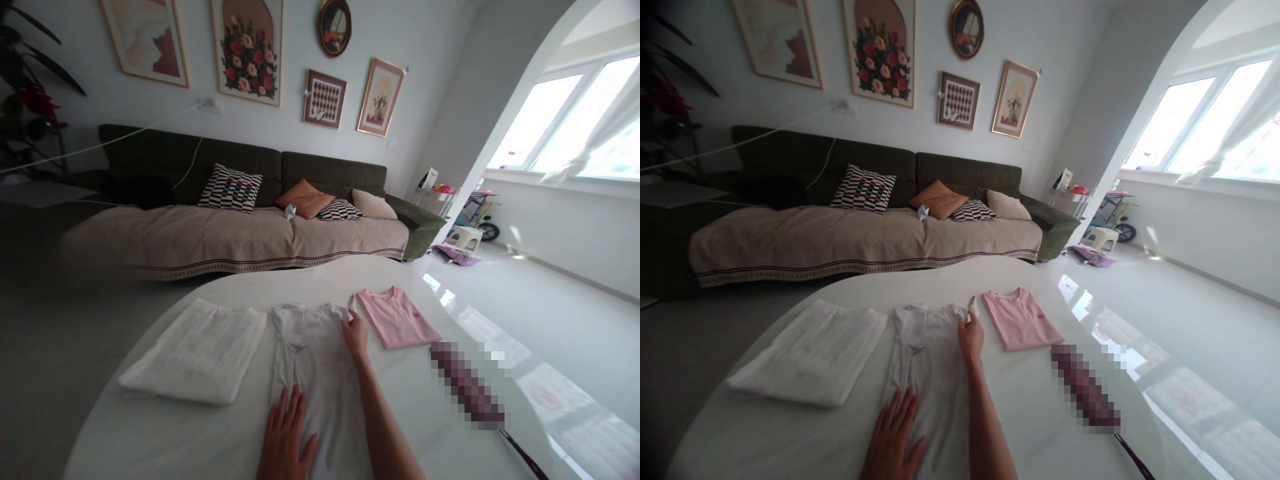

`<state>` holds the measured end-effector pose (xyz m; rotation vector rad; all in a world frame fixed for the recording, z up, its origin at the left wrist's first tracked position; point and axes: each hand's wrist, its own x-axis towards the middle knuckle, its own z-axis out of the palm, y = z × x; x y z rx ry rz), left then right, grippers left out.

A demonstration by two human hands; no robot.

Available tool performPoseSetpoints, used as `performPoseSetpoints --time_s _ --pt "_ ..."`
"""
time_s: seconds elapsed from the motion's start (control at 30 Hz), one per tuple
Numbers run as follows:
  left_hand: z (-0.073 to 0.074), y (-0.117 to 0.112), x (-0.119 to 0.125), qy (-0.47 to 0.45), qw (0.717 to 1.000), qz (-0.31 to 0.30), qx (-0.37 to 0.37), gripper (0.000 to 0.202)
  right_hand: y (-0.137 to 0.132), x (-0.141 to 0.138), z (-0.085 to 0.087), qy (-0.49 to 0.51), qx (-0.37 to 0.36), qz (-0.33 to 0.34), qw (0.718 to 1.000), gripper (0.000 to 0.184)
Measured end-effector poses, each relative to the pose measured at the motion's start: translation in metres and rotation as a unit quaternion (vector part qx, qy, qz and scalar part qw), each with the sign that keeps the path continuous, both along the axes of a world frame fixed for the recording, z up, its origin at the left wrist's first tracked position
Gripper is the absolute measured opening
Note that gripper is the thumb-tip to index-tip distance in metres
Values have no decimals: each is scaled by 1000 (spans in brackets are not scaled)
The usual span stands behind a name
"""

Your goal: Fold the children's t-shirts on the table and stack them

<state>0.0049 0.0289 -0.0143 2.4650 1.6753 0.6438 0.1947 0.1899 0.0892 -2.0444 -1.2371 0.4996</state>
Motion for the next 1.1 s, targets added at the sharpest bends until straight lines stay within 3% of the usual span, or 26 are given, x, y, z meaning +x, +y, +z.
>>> performPoseSetpoints --time_s 0.13,0.27,0.43,0.57,0.7,0.8,0.93,1.03,1.1 --pt "0 0 0 -2 1000 3 -8 64 -9 -47 -17 -74 -41 93 992 31" --pt "-1 0 0 2 1000 0 -4 61 -22 -62 -21 -121 -44 135 982 36" --pt "4 -2 1 6 1000 7 -16 60 -60 -33 -21 -141 21 204 969 46" --pt "13 -4 2 -1 1000 6 -10 59 -129 19 -48 -164 72 204 962 50" --pt "19 -6 3 7 1000 5 3 57 -203 61 -73 -190 62 219 955 47" --pt "16 -6 2 13 1000 5 14 57 -239 64 -79 -251 71 204 943 38" --pt "13 -3 3 22 999 7 27 57 -258 42 -91 -355 131 213 901 40" --pt "25 -8 2 39 999 -4 36 57 -261 36 -96 -404 182 238 865 34" --pt "38 -19 -2 51 997 -23 46 59 -261 40 -87 -386 192 293 853 24"
